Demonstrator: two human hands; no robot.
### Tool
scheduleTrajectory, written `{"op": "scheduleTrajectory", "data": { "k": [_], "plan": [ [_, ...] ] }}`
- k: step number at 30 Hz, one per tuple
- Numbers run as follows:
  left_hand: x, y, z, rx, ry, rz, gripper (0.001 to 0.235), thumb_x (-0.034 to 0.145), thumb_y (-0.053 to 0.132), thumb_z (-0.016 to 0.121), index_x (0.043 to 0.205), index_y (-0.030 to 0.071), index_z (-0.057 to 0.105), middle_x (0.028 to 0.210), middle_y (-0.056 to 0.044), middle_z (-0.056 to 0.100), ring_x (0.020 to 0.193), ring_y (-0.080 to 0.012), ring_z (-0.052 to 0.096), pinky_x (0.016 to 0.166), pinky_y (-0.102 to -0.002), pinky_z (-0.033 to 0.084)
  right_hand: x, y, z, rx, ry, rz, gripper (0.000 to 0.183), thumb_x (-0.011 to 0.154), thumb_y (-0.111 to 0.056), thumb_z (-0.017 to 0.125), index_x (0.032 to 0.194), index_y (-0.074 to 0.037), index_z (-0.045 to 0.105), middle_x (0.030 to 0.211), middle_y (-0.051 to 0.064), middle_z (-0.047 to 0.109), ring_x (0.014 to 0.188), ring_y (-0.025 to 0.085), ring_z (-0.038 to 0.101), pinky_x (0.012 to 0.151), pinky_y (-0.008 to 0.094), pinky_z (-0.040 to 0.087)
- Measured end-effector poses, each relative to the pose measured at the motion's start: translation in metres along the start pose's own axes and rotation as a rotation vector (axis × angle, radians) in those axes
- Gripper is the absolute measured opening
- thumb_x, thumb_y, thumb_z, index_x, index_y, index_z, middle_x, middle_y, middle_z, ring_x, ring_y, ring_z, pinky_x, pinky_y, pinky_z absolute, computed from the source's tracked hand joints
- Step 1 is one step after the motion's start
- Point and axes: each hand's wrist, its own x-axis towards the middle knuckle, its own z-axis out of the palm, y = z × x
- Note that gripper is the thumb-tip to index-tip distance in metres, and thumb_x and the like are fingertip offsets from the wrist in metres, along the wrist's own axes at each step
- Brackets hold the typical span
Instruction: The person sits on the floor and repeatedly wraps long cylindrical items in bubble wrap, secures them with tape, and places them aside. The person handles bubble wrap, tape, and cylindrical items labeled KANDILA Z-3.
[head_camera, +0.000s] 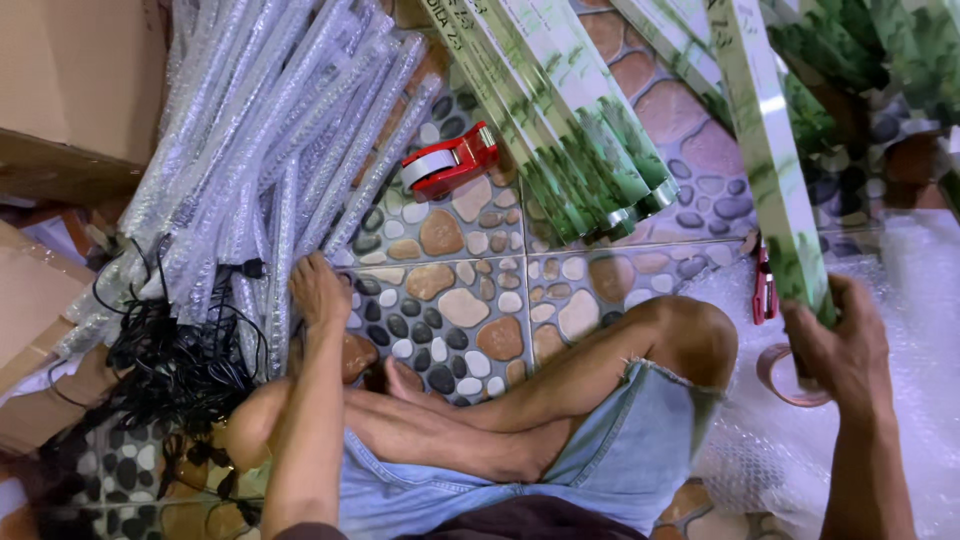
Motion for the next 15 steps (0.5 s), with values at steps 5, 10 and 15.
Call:
{"op": "scheduleTrajectory", "data": {
  "k": [5,10,15],
  "plan": [
    [0.010,-0.013,0.023,-0.120,0.243,0.011,0.031,0.082,0.025,0.085,0.097,0.004,0.068,0.104,-0.018,0.063,0.106,-0.0383,0.058,0.096,-0.054,0.046,-0.094,0.013,0.006,0.243,-0.059,0.180,0.051,0.095,-0.012,0.073,0.144,-0.003,0.062,0.091,0.024,0.075,0.079,0.029,0.068,0.067,0.042,0.049],
    [0.034,-0.044,-0.053,-0.541,0.568,-0.095,0.018,0.098,0.021,0.056,0.106,0.006,0.060,0.090,-0.010,0.066,0.077,-0.0275,0.061,0.071,-0.049,0.042,-0.134,0.016,0.004,0.319,-0.102,0.135,0.052,0.092,-0.008,0.075,0.142,-0.002,0.063,0.089,0.023,0.074,0.072,0.029,0.065,0.063,0.041,0.048],
    [-0.016,-0.113,-0.236,-1.404,0.815,-0.045,0.070,0.100,-0.010,0.051,0.167,0.006,0.038,0.118,-0.013,0.073,0.063,-0.0063,0.053,0.048,-0.020,0.049,-0.142,-0.023,0.011,0.163,-0.112,0.026,0.056,0.088,-0.018,0.073,0.142,-0.007,0.065,0.113,0.018,0.072,0.095,0.030,0.064,0.078,0.045,0.048]
  ]
}}
